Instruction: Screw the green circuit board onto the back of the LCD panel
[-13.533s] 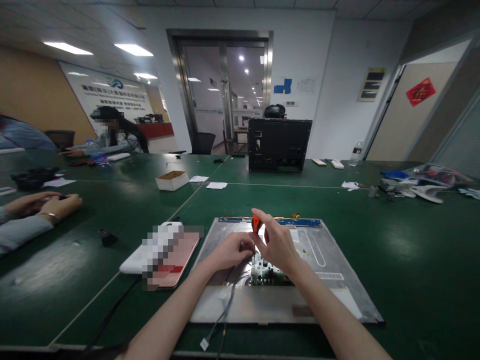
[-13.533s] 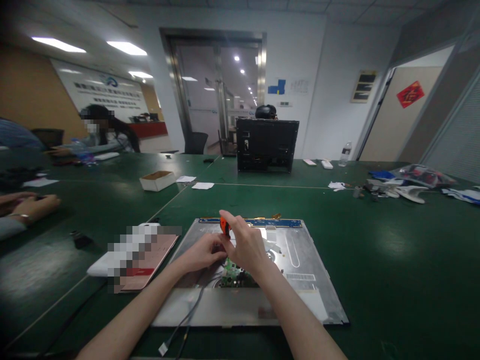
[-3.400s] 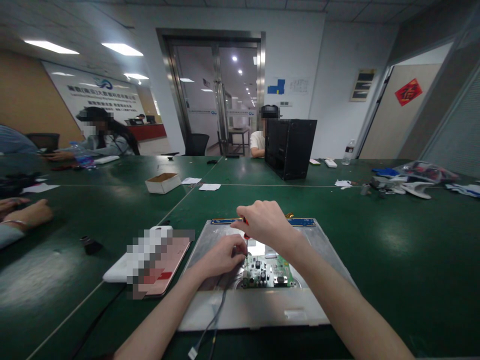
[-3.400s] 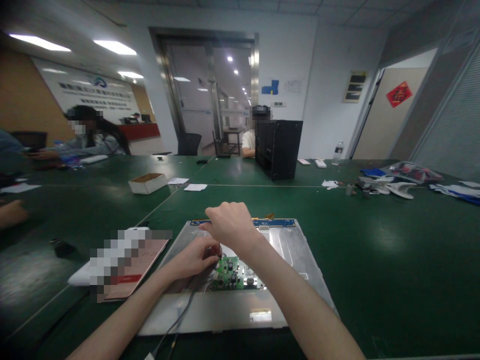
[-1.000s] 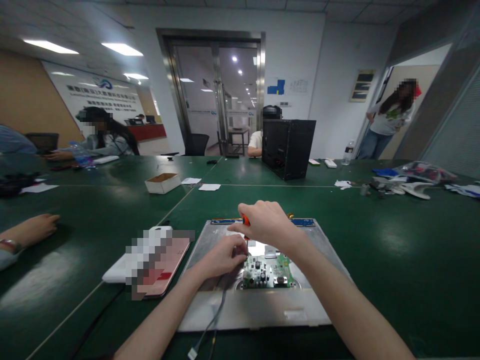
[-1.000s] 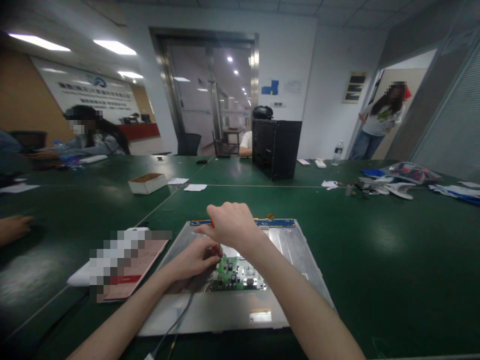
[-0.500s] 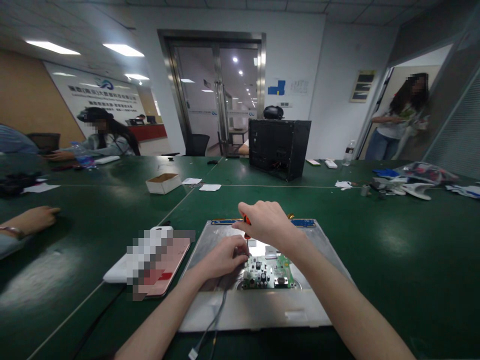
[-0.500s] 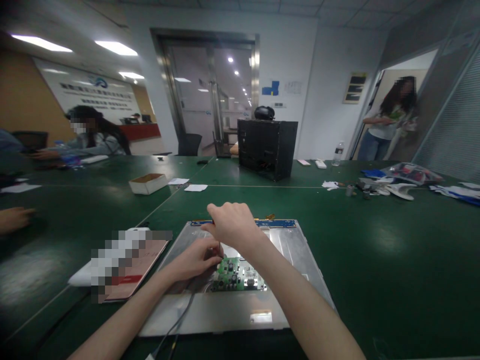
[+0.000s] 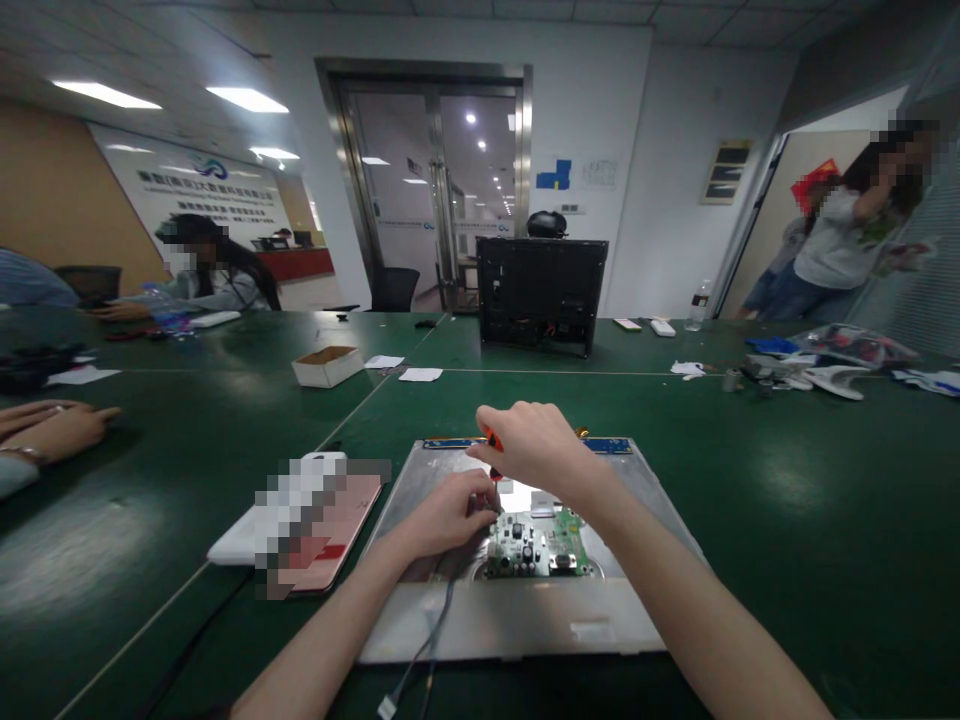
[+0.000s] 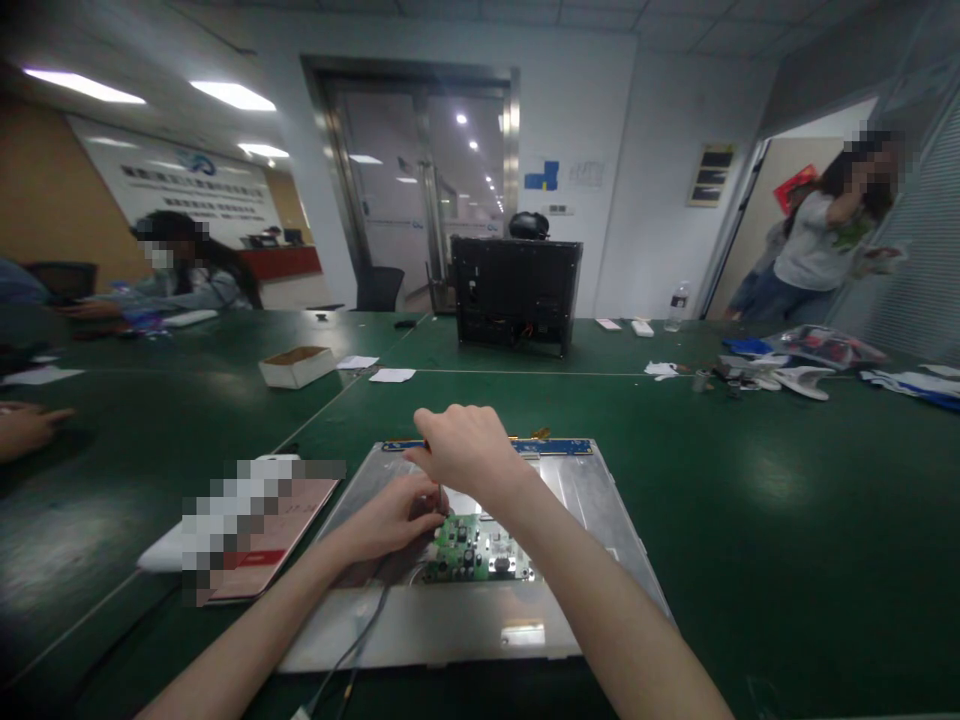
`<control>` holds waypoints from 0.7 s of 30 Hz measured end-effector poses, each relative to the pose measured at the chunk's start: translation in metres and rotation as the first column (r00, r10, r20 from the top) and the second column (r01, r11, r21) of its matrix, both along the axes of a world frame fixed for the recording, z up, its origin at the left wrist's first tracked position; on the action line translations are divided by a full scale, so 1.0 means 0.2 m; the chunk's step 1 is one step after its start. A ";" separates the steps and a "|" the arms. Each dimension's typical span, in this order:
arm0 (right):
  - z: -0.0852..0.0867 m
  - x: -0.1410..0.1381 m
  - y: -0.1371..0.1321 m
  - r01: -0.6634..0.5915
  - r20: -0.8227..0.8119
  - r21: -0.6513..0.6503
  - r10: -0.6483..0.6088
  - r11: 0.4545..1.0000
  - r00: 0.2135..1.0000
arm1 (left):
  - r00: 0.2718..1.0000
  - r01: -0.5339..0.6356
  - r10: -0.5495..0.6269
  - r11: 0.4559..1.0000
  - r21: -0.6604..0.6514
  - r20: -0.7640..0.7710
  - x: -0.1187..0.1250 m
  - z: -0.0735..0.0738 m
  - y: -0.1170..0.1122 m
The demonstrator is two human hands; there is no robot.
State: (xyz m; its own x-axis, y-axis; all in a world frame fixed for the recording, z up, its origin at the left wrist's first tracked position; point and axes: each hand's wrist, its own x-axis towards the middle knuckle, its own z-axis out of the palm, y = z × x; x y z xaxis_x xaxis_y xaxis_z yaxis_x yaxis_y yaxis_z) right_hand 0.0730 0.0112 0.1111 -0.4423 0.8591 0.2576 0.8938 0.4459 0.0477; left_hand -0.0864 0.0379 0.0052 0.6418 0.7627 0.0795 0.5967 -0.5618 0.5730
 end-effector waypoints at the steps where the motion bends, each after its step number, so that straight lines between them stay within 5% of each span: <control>1: 0.00 0.00 0.00 -0.008 -0.003 -0.001 0.008 1.000 1.000 | 1.000 0.002 -0.002 1.000 0.000 -0.003 0.00 0.00 0.00; 21: 0.00 0.00 -0.02 -0.030 -0.030 0.019 0.031 0.999 0.999 | 0.999 -0.023 0.024 0.999 0.040 -0.021 0.01 0.00 0.00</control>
